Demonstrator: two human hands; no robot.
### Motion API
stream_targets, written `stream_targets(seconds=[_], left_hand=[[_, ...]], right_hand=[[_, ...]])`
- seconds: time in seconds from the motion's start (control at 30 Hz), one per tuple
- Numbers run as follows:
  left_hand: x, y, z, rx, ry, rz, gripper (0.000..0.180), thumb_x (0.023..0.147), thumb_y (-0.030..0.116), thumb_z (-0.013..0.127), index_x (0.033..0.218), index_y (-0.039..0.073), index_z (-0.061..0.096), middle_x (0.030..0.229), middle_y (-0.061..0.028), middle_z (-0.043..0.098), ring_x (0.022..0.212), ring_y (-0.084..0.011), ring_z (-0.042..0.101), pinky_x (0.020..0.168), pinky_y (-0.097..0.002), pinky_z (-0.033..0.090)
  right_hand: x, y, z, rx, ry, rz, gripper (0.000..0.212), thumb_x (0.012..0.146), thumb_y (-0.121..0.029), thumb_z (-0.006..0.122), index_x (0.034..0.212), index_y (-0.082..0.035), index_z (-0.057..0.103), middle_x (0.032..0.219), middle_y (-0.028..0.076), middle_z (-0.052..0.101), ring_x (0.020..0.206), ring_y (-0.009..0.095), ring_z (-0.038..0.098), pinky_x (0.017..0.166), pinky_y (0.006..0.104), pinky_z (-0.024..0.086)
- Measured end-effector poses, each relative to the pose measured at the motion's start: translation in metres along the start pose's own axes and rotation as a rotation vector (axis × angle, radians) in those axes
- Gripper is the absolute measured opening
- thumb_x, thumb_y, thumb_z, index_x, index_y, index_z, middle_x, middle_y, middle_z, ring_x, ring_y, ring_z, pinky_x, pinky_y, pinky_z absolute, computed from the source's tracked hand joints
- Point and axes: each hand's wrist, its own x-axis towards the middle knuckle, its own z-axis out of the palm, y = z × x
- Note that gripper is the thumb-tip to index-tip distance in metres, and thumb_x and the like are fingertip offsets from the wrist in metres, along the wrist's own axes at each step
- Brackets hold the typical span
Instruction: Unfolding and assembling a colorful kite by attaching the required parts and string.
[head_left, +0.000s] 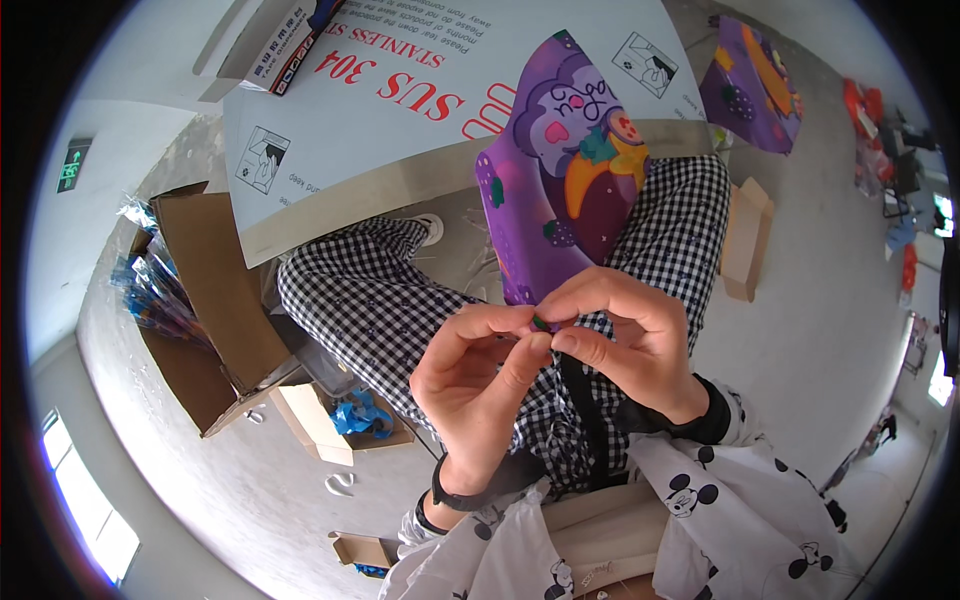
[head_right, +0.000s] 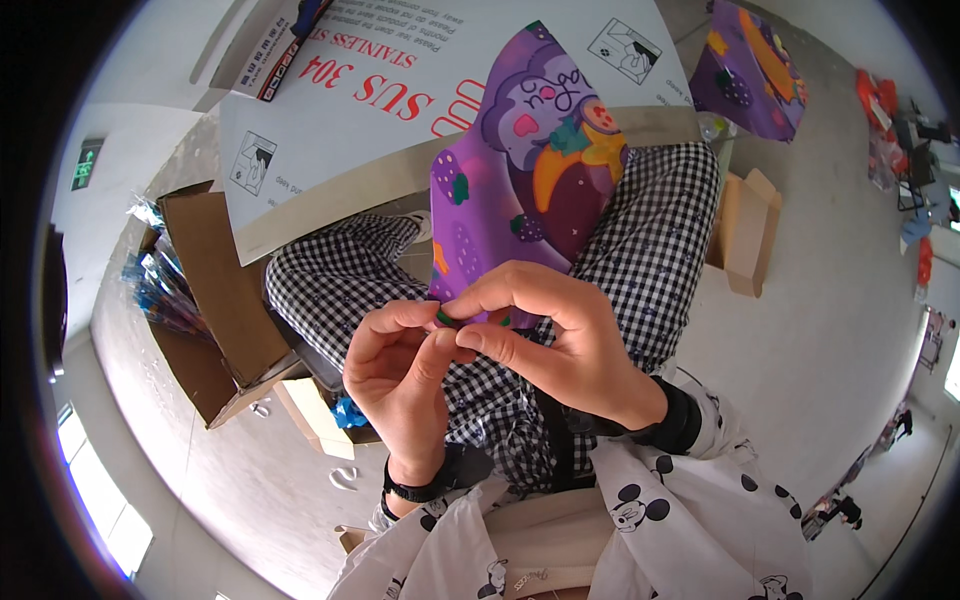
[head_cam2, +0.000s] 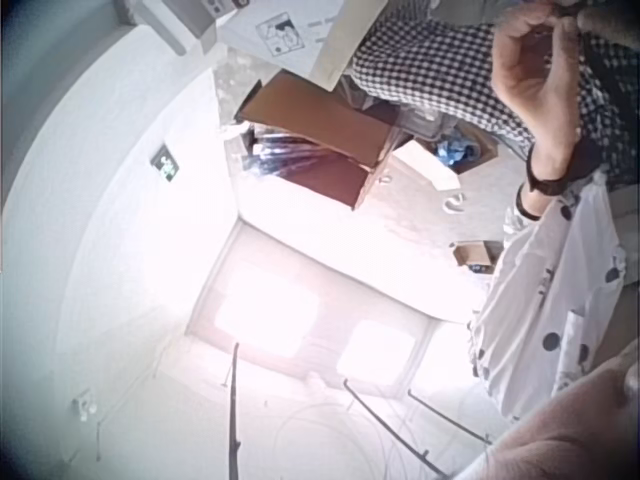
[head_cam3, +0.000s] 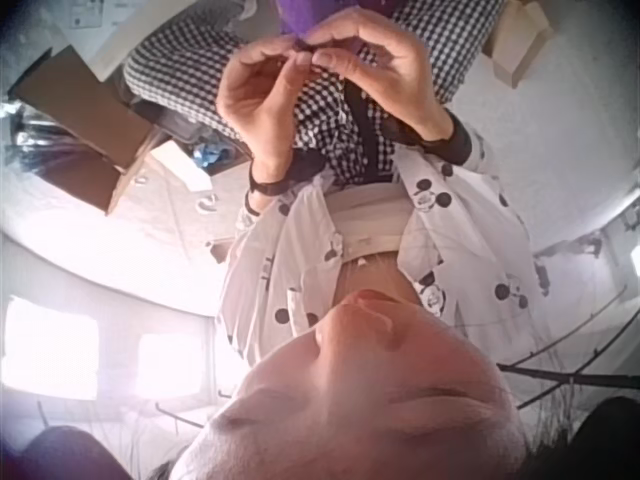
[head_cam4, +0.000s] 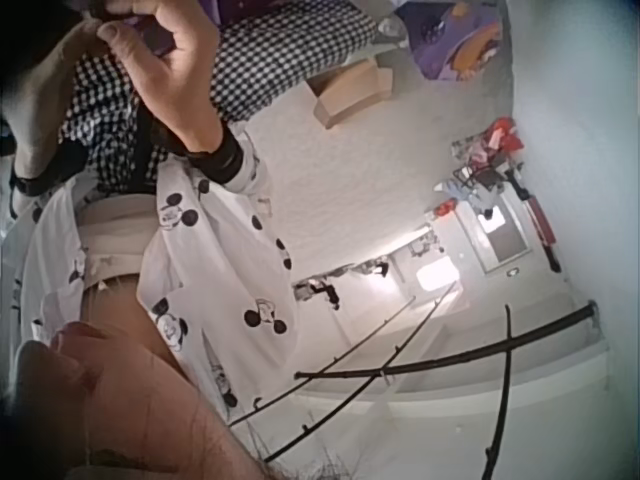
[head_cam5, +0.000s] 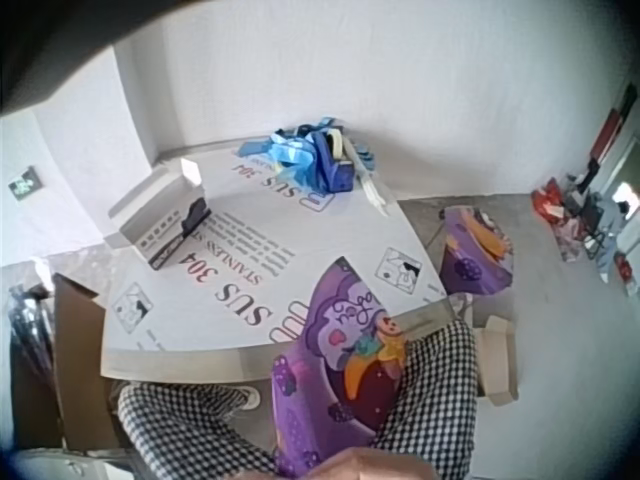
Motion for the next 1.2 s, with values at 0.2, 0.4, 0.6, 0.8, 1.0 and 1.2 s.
stream_targets(seconds=[0.2, 0.4, 0.6, 0.8, 1.0, 1.2], left_hand=[[0.0012, -0.0005, 0.0030, -0.032, -0.015, 0.034, 0.020, 0.082, -0.008, 0.069, 0.101, -0.007, 0.063, 0.097, -0.0100, 0.061, 0.079, -0.0136, 0.064, 0.069, -0.0240, 0.057], [0.0006, -0.0035, -0.0003, -0.028, -0.052, 0.068, 0.022, 0.080, -0.008, 0.070, 0.101, -0.007, 0.063, 0.096, -0.0106, 0.061, 0.079, -0.0140, 0.064, 0.068, -0.0239, 0.057], [0.0002, -0.0040, -0.0013, -0.007, -0.043, 0.094, 0.019, 0.080, -0.008, 0.071, 0.097, -0.007, 0.064, 0.094, -0.0101, 0.061, 0.077, -0.0140, 0.063, 0.067, -0.0233, 0.057], [0.0006, -0.0009, 0.0003, 0.017, -0.037, 0.074, 0.017, 0.080, -0.009, 0.070, 0.096, -0.007, 0.065, 0.095, -0.0102, 0.060, 0.080, -0.0144, 0.062, 0.066, -0.0235, 0.058], [0.0006, -0.0010, -0.0004, 0.076, -0.040, 0.081, 0.015, 0.081, -0.010, 0.068, 0.096, -0.008, 0.065, 0.097, -0.0098, 0.058, 0.081, -0.0142, 0.062, 0.066, -0.0235, 0.058], [0.0006, 0.0026, 0.0011, 0.007, -0.045, 0.004, 0.017, 0.083, -0.009, 0.067, 0.099, -0.006, 0.066, 0.098, -0.0100, 0.058, 0.083, -0.0144, 0.062, 0.068, -0.0227, 0.056]], right_hand=[[0.0007, -0.0012, 0.0015, 0.124, 0.026, 0.046, 0.014, 0.084, -0.002, 0.070, 0.097, 0.002, 0.069, 0.092, 0.008, 0.068, 0.083, 0.014, 0.064, 0.074, 0.0244, 0.050], [-0.0003, -0.0015, 0.0026, 0.237, 0.009, 0.091, 0.014, 0.084, 0.000, 0.069, 0.097, 0.002, 0.069, 0.091, 0.009, 0.067, 0.084, 0.014, 0.063, 0.076, 0.0252, 0.049], [0.0007, -0.0020, 0.0040, 0.318, -0.007, 0.127, 0.013, 0.084, 0.000, 0.068, 0.097, 0.002, 0.068, 0.091, 0.009, 0.066, 0.086, 0.015, 0.062, 0.077, 0.0257, 0.048], [0.0011, -0.0021, 0.0017, 0.327, -0.016, 0.126, 0.011, 0.085, 0.000, 0.069, 0.095, 0.003, 0.068, 0.091, 0.009, 0.066, 0.086, 0.016, 0.063, 0.077, 0.0263, 0.049], [0.0011, -0.0047, -0.0013, 0.237, -0.025, 0.144, 0.011, 0.084, -0.002, 0.070, 0.093, 0.002, 0.068, 0.089, 0.008, 0.066, 0.082, 0.014, 0.062, 0.073, 0.0251, 0.048], [0.0040, -0.0062, -0.0030, 0.251, -0.065, 0.166, 0.009, 0.085, -0.003, 0.069, 0.092, 0.003, 0.066, 0.087, 0.006, 0.065, 0.079, 0.010, 0.060, 0.070, 0.0224, 0.048]])
